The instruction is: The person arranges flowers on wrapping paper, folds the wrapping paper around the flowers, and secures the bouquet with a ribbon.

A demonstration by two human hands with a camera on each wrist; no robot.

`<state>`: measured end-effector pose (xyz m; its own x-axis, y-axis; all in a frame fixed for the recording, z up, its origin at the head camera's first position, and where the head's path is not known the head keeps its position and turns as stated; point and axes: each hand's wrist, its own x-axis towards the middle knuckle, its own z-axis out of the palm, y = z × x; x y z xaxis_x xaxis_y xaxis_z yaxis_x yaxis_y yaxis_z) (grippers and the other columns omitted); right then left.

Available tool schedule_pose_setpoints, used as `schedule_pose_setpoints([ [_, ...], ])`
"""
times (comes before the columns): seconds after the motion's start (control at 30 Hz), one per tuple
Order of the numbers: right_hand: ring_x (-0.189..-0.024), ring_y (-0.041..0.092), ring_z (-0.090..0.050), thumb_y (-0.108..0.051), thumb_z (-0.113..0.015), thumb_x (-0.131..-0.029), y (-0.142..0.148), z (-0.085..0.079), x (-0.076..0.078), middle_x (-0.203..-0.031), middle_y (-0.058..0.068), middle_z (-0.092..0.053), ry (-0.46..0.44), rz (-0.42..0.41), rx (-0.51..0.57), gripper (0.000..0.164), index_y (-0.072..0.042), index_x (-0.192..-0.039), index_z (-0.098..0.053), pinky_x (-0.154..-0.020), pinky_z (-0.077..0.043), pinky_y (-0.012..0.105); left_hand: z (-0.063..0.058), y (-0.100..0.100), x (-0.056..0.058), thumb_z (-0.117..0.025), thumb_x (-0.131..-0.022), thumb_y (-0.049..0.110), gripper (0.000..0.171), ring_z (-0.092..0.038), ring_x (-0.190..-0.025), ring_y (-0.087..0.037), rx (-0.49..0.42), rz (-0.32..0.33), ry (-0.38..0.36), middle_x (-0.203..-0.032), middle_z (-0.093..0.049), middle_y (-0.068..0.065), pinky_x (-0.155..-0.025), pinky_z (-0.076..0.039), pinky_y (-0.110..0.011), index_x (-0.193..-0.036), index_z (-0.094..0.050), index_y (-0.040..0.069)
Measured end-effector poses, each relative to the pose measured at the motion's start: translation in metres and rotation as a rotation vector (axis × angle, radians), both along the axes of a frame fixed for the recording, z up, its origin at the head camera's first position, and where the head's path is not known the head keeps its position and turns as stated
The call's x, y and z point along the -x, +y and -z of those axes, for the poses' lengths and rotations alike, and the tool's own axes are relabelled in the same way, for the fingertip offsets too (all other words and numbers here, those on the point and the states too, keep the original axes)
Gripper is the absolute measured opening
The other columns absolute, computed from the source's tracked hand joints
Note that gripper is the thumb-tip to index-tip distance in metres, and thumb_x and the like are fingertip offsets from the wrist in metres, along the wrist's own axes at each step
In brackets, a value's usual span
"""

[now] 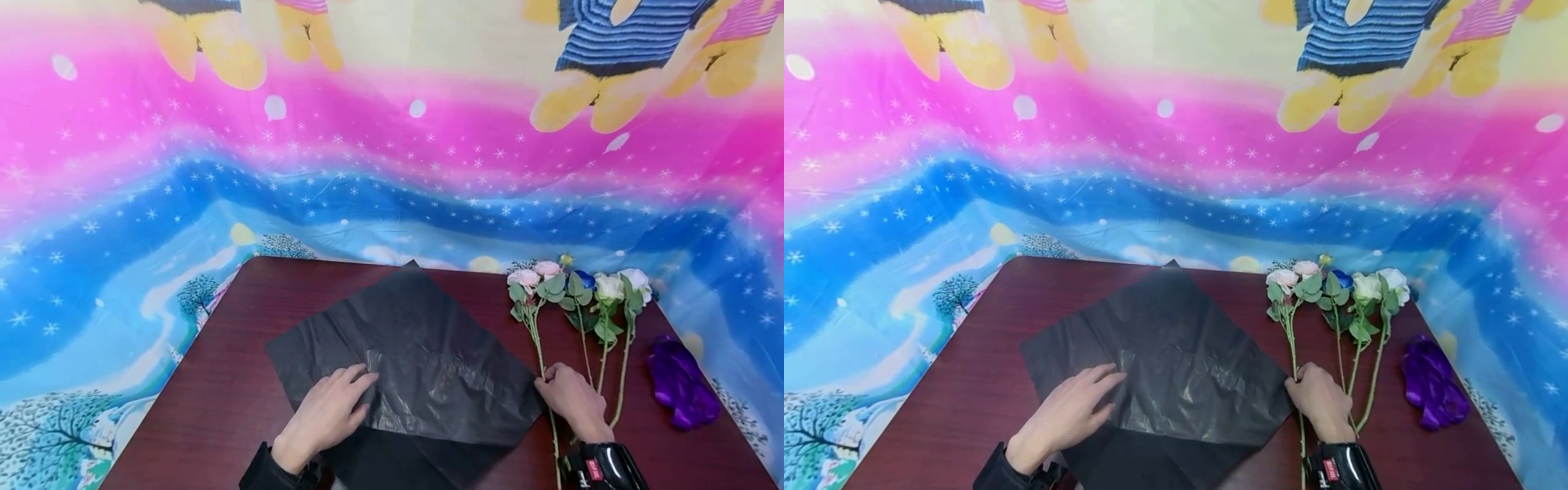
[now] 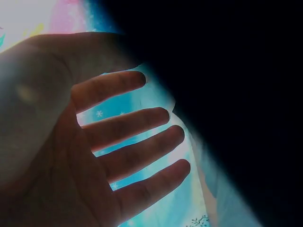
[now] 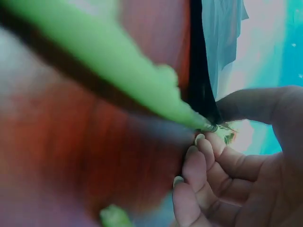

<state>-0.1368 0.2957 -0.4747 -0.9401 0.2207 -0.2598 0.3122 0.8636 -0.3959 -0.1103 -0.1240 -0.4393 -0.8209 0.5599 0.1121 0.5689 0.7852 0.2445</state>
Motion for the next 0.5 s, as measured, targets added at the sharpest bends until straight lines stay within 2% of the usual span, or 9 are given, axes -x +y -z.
schedule_pose_setpoints([
  [0.13,-0.050,0.017,-0.037,-0.030,-0.051,-0.086,0.0014,0.0006,0.0024,-0.055,-0.004,-0.033,-0.043,0.014,0.017,0.032,-0.020,-0.059,-0.037,-0.052,-0.027,0.034,0.0026,0.0003,-0.0010,-0.065,-0.091,0.021,0.038,-0.057,-0.109,-0.026,-0.006,0.003,0.009,-0.129,-0.055,-0.012,-0.079,-0.049,-0.041,-0.128,-0.059,0.013],
  [0.37,-0.055,0.021,-0.045,-0.039,-0.051,-0.092,0.0070,-0.0004,0.0027,-0.060,0.001,-0.046,-0.048,0.016,0.042,0.036,-0.017,-0.064,-0.050,-0.055,-0.030,0.037,0.0050,-0.0018,-0.0016,-0.066,-0.090,0.022,0.037,-0.058,-0.107,-0.025,-0.005,0.005,0.024,-0.127,-0.056,-0.011,-0.078,-0.050,-0.039,-0.126,-0.061,0.013],
  [0.5,-0.054,0.020,-0.043,-0.038,-0.053,-0.091,0.0077,0.0004,0.0042,-0.060,0.000,-0.044,-0.054,-0.001,0.080,0.034,-0.016,-0.065,-0.050,-0.054,-0.030,0.036,0.0063,-0.0032,-0.0019,-0.066,-0.090,0.021,0.036,-0.058,-0.106,-0.025,-0.006,0.015,0.014,-0.127,-0.056,-0.012,-0.077,-0.050,-0.038,-0.126,-0.061,0.013],
])
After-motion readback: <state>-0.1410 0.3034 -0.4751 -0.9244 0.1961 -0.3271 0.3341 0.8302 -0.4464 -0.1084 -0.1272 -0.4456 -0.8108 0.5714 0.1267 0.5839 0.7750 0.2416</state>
